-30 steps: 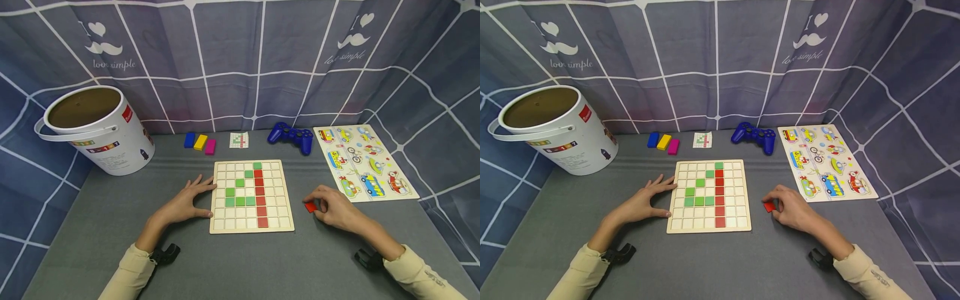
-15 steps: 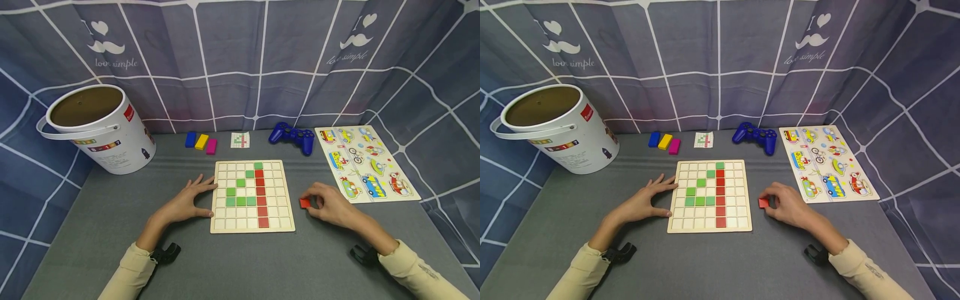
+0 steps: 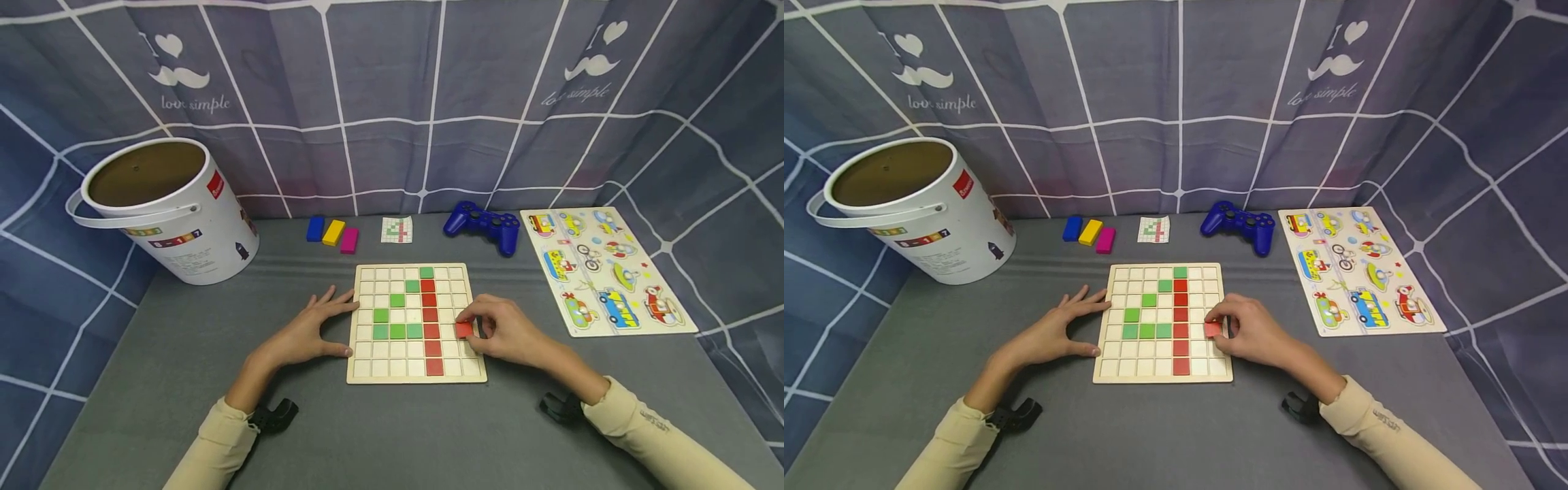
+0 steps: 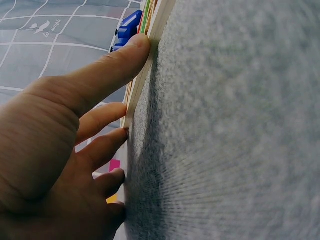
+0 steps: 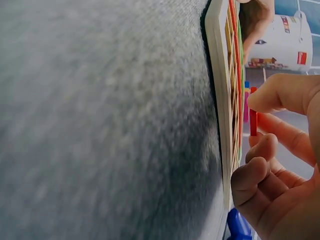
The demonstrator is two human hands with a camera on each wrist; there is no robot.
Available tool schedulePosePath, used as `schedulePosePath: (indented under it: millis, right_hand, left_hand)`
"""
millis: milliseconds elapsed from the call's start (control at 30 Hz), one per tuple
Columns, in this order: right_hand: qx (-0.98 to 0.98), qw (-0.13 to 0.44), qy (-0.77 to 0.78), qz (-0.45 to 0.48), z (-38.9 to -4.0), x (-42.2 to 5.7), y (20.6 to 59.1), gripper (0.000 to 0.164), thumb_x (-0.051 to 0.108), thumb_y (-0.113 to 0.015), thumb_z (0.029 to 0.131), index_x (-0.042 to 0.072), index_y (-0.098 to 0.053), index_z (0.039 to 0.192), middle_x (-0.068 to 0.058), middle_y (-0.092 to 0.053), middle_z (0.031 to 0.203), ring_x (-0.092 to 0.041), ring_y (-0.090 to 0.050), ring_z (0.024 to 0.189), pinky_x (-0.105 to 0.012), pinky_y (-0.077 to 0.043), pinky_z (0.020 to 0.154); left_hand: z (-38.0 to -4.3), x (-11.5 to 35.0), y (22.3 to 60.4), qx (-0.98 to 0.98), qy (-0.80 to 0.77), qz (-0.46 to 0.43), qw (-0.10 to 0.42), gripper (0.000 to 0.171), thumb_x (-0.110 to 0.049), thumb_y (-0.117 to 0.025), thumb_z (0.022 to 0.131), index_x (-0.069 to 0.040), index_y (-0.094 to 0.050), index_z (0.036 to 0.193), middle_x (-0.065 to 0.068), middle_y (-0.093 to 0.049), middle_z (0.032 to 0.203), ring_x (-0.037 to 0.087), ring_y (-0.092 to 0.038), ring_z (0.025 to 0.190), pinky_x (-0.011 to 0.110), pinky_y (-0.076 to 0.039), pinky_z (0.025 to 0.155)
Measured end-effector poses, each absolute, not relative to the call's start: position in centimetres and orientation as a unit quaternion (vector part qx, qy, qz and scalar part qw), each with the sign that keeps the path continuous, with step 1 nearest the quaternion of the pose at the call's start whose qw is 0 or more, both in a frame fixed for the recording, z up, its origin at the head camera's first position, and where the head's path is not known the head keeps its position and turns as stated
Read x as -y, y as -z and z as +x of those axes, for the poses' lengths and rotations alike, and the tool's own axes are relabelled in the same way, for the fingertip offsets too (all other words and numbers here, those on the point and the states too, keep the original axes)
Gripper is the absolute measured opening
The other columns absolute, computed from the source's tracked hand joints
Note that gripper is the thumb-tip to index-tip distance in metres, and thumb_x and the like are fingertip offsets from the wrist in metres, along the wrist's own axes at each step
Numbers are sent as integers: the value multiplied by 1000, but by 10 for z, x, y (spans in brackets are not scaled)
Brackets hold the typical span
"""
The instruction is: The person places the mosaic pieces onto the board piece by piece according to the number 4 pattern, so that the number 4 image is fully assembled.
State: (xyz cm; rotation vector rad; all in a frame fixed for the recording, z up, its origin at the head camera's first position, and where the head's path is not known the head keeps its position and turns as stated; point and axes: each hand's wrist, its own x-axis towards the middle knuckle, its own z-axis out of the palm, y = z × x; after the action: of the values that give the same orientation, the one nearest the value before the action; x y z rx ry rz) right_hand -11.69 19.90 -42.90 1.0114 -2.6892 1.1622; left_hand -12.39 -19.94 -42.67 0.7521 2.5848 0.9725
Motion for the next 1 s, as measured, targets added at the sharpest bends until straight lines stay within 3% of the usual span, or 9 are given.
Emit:
schedulePosePath:
  millis: [1000]
  right_hand:
    - [885, -32, -323, 334, -127, -174, 423, 25, 10, -82, 73, 17, -74, 95, 6, -58, 73, -2, -47, 55, -25, -41, 55]
  left_hand:
    - [-123, 200, 427, -897, -335, 253, 142, 88, -31, -89, 75, -16, -48, 151, 2, -24, 164, 37, -4, 151, 63, 4, 116]
